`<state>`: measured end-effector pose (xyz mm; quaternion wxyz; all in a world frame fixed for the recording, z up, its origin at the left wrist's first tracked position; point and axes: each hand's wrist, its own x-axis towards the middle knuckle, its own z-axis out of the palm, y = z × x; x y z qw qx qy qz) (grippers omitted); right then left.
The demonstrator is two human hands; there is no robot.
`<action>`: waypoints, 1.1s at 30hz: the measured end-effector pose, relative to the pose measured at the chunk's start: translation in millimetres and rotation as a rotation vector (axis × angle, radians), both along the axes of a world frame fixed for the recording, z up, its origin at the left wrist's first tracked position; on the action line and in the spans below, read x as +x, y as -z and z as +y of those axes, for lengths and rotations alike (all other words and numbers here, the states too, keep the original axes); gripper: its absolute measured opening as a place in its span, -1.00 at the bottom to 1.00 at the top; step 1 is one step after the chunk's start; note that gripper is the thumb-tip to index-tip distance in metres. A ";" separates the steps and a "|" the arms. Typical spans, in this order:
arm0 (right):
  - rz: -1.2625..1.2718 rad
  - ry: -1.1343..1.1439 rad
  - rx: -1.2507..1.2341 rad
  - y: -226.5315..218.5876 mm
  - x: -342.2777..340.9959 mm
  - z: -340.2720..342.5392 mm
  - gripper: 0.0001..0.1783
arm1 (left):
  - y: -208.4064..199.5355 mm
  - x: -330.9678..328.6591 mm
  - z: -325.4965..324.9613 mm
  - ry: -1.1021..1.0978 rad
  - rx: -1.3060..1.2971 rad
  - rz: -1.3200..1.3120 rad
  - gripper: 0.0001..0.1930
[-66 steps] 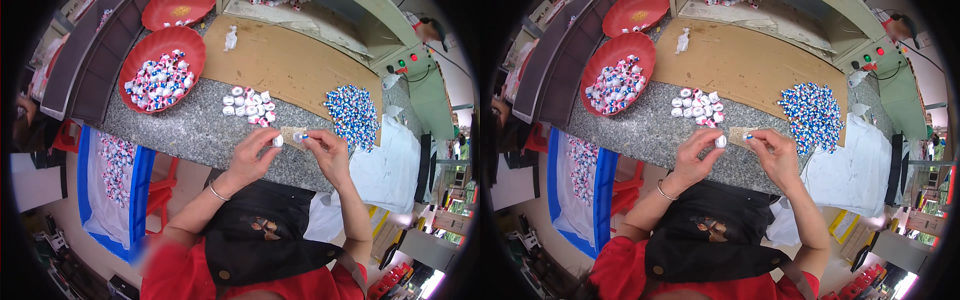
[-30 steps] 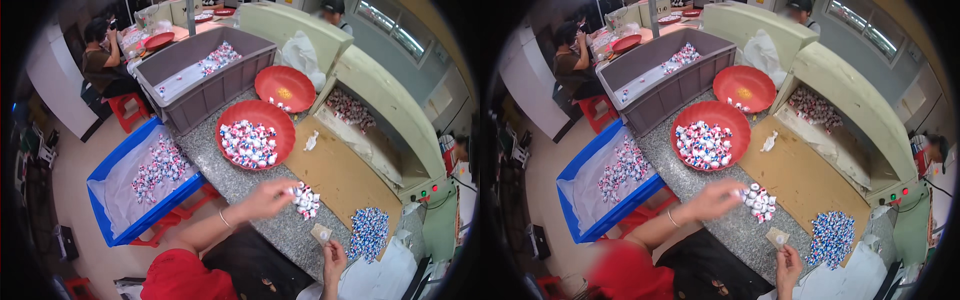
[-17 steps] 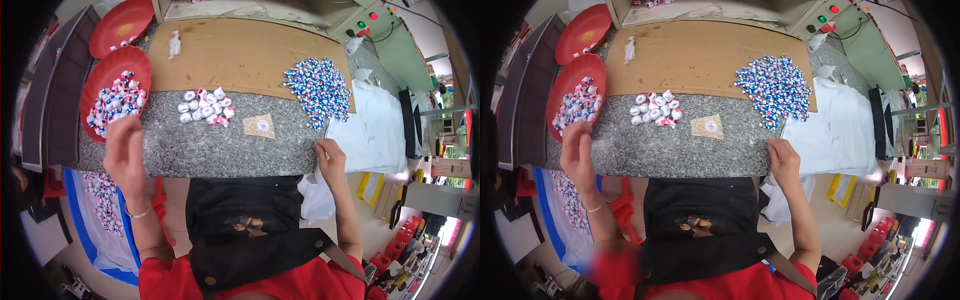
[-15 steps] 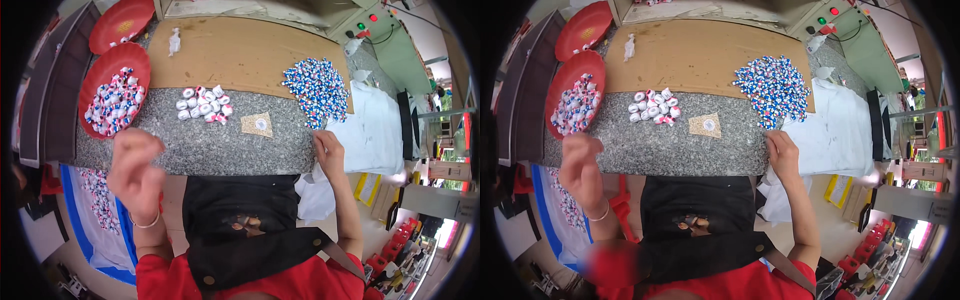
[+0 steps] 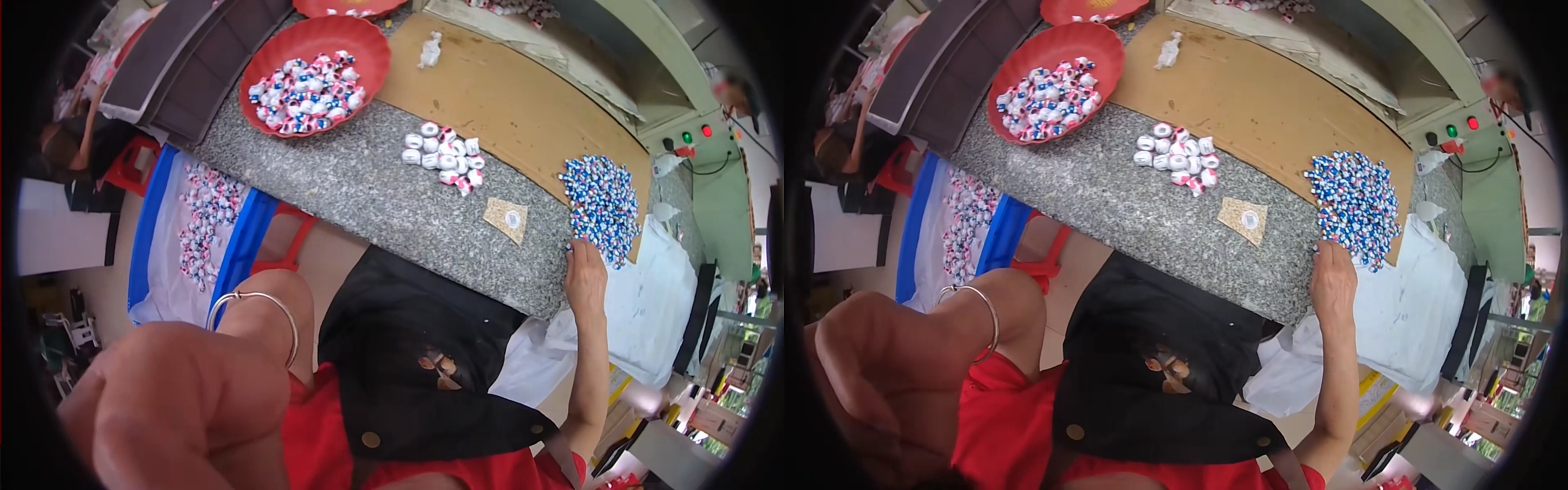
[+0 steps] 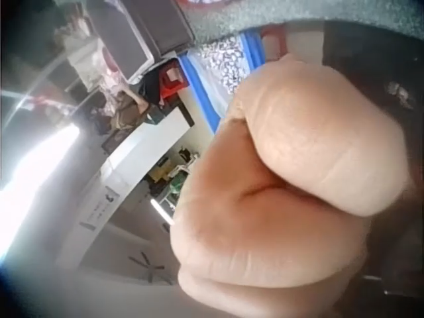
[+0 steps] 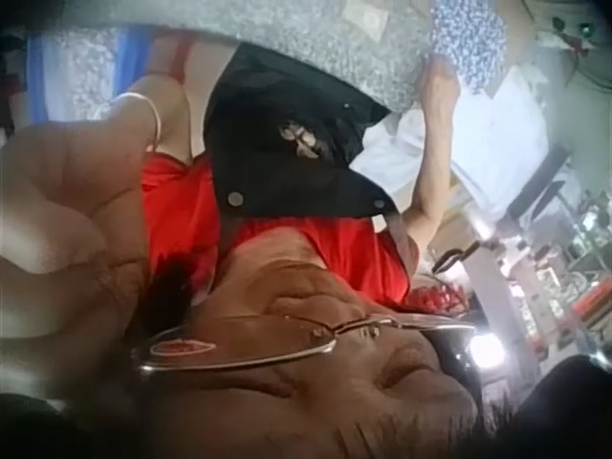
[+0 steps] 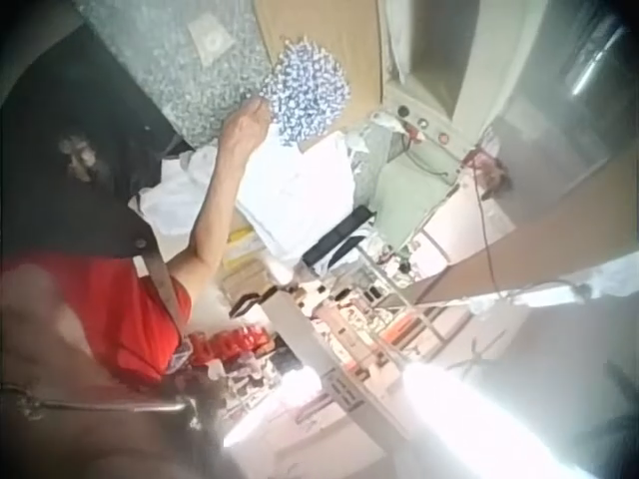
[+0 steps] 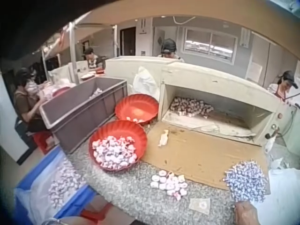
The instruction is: Assembling small plastic components onto a base at a factory workbench.
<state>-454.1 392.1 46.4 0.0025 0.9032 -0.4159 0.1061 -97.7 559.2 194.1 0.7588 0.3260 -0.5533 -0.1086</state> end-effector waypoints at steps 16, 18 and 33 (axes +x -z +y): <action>-0.229 0.003 0.157 -6.8 36.6 36.2 -0.78 | 151.7 3.4 -101.4 -0.246 0.466 -0.750 -0.75; -0.280 0.089 0.157 -6.7 38.4 38.9 -0.79 | 156.0 4.6 -107.9 -0.211 0.445 -0.822 -0.78; -0.285 0.049 0.234 -16.3 45.0 21.5 -0.81 | 138.0 2.5 -86.2 0.520 0.681 0.235 -0.77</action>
